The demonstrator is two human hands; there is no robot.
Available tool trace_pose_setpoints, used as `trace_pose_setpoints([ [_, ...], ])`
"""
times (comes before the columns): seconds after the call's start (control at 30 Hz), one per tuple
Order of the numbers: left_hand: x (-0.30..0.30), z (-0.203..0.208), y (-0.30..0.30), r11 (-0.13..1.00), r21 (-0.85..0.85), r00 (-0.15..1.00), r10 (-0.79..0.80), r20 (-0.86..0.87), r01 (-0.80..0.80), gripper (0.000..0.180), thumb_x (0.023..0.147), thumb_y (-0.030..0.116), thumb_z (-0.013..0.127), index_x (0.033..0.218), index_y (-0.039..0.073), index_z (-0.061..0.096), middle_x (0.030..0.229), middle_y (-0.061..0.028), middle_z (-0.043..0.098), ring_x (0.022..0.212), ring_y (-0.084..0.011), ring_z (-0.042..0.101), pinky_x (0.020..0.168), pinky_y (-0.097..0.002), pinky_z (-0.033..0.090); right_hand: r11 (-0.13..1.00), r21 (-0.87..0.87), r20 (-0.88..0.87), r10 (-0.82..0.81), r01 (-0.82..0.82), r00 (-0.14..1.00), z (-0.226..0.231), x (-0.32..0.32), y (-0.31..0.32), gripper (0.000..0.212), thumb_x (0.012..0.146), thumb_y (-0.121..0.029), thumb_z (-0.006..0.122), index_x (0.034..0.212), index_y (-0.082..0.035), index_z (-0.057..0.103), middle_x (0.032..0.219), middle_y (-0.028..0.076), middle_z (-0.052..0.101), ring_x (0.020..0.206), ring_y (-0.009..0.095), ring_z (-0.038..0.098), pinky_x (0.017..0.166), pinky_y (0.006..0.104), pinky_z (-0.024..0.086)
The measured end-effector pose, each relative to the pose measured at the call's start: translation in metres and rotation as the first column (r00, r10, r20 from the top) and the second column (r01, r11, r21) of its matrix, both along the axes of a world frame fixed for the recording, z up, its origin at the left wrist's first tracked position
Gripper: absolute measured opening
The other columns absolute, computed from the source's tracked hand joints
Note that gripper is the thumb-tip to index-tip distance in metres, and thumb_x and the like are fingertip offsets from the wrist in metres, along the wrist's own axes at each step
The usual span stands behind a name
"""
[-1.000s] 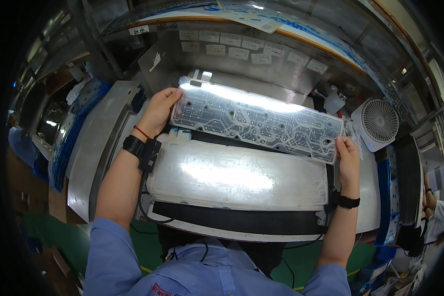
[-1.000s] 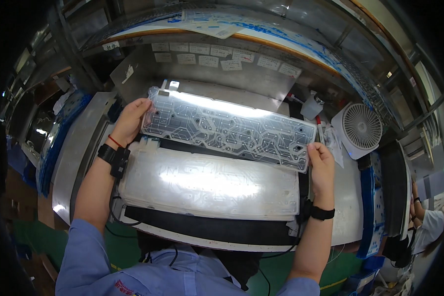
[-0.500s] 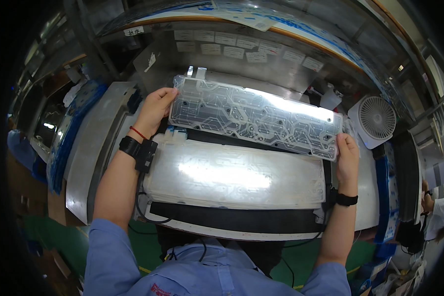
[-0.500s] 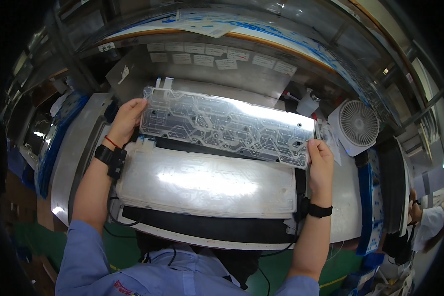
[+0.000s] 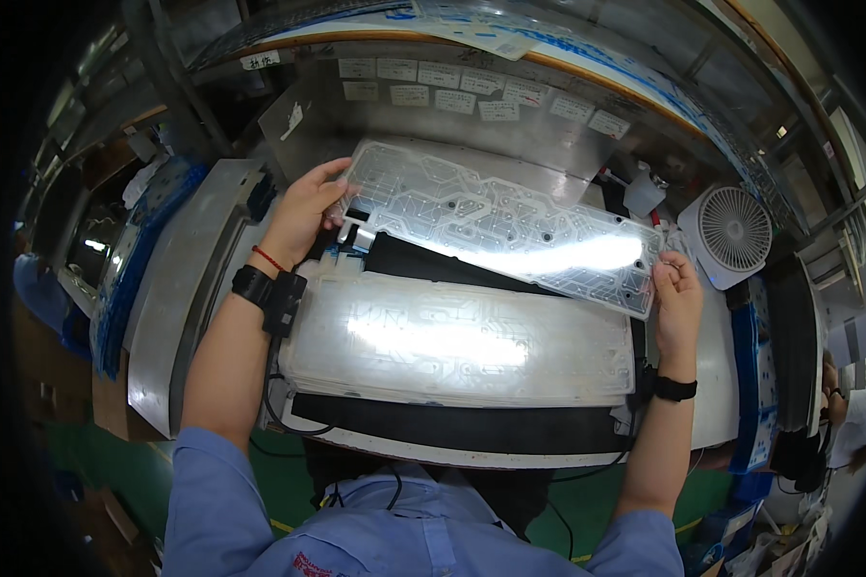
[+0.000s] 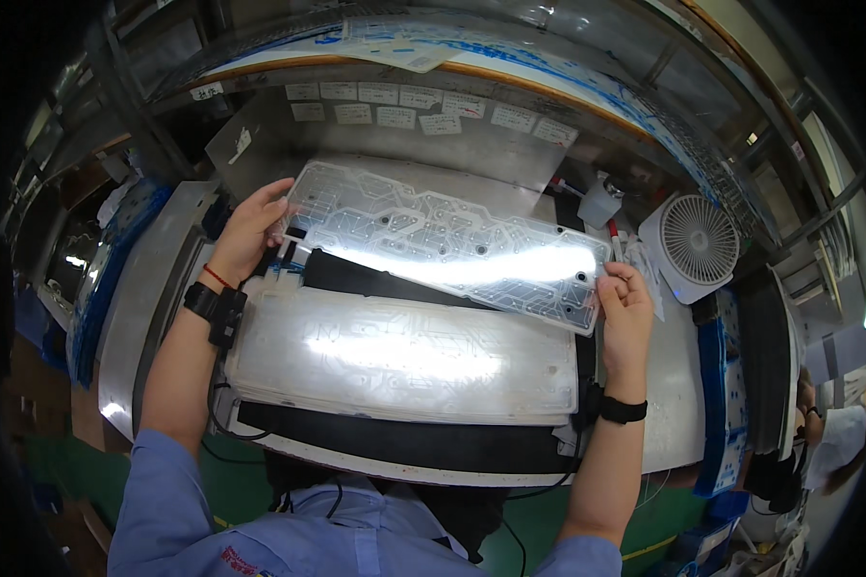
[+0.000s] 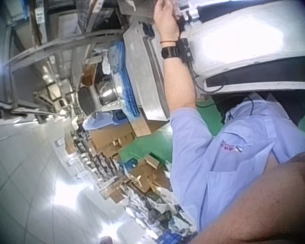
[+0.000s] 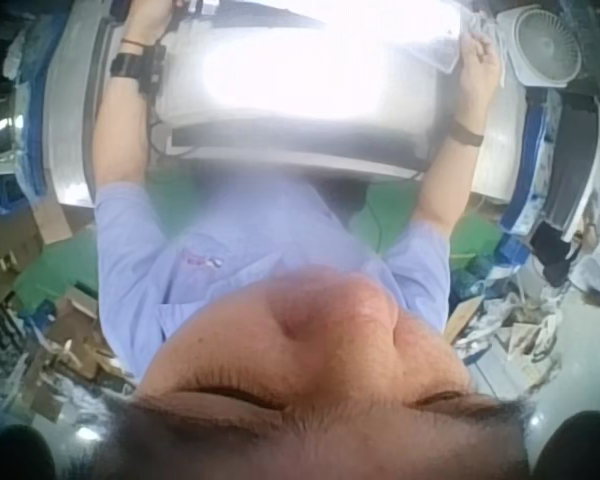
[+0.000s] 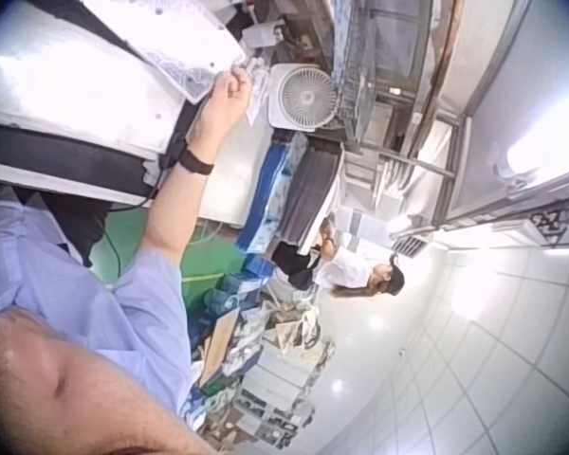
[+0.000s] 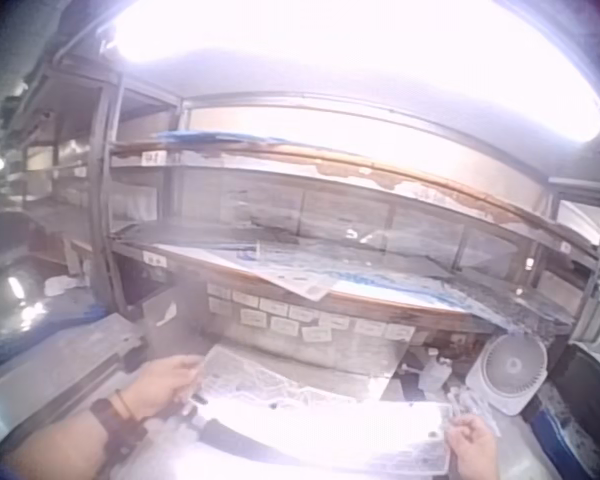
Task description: Inspecting and positioning a flexible keyboard membrane circuit.
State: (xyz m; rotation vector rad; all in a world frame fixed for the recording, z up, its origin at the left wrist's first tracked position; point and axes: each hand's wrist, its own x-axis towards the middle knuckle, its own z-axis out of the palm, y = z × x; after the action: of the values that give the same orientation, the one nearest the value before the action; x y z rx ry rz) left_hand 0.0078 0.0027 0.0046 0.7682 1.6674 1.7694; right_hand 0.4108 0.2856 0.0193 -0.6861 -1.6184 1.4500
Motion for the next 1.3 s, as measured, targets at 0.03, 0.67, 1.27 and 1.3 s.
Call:
trace_pose_setpoints([
  [0.03, 0.000, -0.001, 0.001, 1.000, -0.027, 0.999, -0.008, -0.037, 0.007, 0.028, 0.097, 0.022, 0.051, 0.116, 0.002, 0.056, 0.097, -0.0046, 0.065, 0.061, -0.0029, 0.051, 0.051, -0.0155, 0.038, 1.000, 0.008, -0.007, -0.005, 0.005, 1.000, 0.000, 0.000, 0.000, 0.017, 0.092, -0.004, 0.056, 0.109, 0.000, 0.055, 0.079, 0.001, 0.061, 0.067, 0.005, 0.054, 0.062, 0.0177, 0.042],
  [0.67, -0.011, -0.011, -0.001, 0.997, 0.064, 0.968, 0.034, 0.248, -0.051, 0.051, 0.099, 0.022, 0.047, 0.140, -0.003, 0.031, 0.134, -0.0179, 0.048, 0.113, -0.0218, 0.056, 0.091, -0.0268, 0.049, 0.993, 0.113, 0.329, -0.007, -0.031, 0.944, 0.005, -0.002, -0.008, 0.024, 0.091, -0.014, 0.060, 0.112, -0.003, 0.059, 0.091, 0.001, 0.062, 0.072, 0.007, 0.054, 0.065, 0.0201, 0.043],
  [1.27, -0.012, -0.012, -0.002, 0.999, -0.003, 0.980, 0.040, 0.195, -0.040, 0.027, 0.098, 0.020, 0.047, 0.118, 0.003, 0.053, 0.096, -0.0022, 0.056, 0.082, -0.0100, 0.055, 0.071, -0.0211, 0.046, 0.799, 0.207, 0.616, 0.342, -0.565, 0.709, 0.021, -0.004, -0.026, 0.037, 0.065, -0.014, 0.080, 0.098, -0.003, 0.070, 0.099, 0.005, 0.062, 0.091, 0.016, 0.056, 0.081, 0.0268, 0.043],
  [1.3, -0.011, -0.011, -0.002, 0.999, -0.010, 0.979, 0.042, 0.198, -0.041, 0.026, 0.098, 0.020, 0.047, 0.118, 0.003, 0.053, 0.096, -0.0020, 0.056, 0.082, -0.0098, 0.055, 0.071, -0.0210, 0.045, 0.798, 0.190, 0.604, 0.363, -0.571, 0.709, 0.019, -0.001, -0.023, 0.038, 0.065, -0.014, 0.081, 0.099, -0.003, 0.069, 0.099, 0.005, 0.062, 0.091, 0.017, 0.056, 0.081, 0.0272, 0.043],
])
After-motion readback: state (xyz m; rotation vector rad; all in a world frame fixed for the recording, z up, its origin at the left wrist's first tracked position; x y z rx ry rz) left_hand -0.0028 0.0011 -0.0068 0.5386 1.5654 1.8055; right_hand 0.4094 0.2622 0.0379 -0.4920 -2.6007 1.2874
